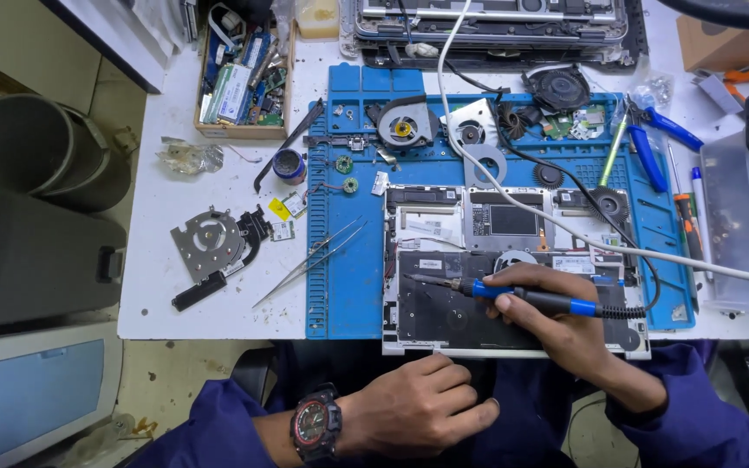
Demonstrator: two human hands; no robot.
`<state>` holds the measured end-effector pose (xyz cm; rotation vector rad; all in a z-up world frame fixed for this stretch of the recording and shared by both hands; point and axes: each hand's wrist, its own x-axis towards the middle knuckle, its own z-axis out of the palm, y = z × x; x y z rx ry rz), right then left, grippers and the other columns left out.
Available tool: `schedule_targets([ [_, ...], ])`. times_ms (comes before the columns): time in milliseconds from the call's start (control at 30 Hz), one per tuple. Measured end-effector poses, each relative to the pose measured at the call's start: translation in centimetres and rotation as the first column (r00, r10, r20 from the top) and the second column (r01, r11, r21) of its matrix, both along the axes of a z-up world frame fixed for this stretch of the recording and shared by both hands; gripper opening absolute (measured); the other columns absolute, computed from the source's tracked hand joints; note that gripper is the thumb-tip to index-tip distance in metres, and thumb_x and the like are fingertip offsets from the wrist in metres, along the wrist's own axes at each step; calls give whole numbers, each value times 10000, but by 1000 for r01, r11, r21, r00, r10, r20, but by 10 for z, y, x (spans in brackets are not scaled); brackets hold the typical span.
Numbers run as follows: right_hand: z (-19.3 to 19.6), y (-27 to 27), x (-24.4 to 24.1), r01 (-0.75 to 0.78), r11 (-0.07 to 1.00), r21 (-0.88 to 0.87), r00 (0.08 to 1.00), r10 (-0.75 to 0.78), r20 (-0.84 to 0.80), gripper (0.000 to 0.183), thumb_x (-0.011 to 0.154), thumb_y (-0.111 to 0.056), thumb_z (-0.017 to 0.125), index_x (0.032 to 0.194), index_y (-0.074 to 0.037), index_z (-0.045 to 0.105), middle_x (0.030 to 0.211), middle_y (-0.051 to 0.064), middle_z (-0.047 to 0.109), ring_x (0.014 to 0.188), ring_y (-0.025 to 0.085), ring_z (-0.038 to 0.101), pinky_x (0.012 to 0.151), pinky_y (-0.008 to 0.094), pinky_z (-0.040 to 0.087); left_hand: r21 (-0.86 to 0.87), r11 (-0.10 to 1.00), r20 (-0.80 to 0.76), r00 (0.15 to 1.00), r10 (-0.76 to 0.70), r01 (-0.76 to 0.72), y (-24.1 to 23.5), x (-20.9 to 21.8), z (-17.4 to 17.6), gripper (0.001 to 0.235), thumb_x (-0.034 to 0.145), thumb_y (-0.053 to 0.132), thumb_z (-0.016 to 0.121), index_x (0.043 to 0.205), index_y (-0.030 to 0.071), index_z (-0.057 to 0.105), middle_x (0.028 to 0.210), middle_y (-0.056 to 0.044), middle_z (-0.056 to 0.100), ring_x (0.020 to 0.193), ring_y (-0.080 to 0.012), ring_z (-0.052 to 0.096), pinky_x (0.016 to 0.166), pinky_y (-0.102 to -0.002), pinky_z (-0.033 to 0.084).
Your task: The person uses a soldering iron and tweezers to work on small electronic components, including a green circuit board and a circular motor part. They apply solder to the components while holding them steady with tweezers or their fingers. The workspace is cluttered with various disassembled electronic parts and tools.
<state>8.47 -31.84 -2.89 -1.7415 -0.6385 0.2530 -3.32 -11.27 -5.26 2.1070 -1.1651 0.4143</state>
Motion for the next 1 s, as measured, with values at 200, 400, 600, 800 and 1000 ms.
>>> schedule_targets([
  [200,-5,-2,-1,2,1000,8,1000,-3,8,196,950,-147,699,1098,-33,759,878,132,784,670,179,765,600,235,623,23,1000,-8,1000,-5,5,0,-2,-4,181,1085,37,490,1137,12,662,810,-99,607,815,-290,610,786,-393,494],
  [400,-2,0,0,-12,1000,12,1000,12,-9,203,949,-136,697,1105,-23,760,899,146,780,719,195,783,595,235,624,11,1000,-8,1000,7,-7,0,-2,-3,155,1098,44,517,1126,17,667,790,-95,595,786,-286,598,772,-394,495],
  [600,-3,-3,0,-1,1000,-14,1000,1,-4,205,941,-147,702,1095,-27,763,857,137,791,666,185,762,625,247,626,33,999,-3,1000,9,-9,0,-1,-4,160,1093,47,506,1123,24,662,781,-84,581,763,-269,574,750,-382,477],
  [800,-4,-3,-1,8,1000,-17,1000,-8,-12,216,932,-158,709,1093,-25,765,866,147,796,717,204,795,607,239,641,38,999,2,1000,4,-4,-1,-1,-5,165,1083,42,509,1122,29,668,762,-78,577,733,-263,560,733,-376,466],
  [1000,-2,-1,-1,-17,1000,3,1000,17,4,206,947,-142,697,1105,-23,755,898,145,784,713,196,786,606,236,632,30,1000,4,1000,7,-7,-1,-2,-6,149,1103,54,524,1128,32,670,777,-82,586,758,-270,579,746,-380,473],
])
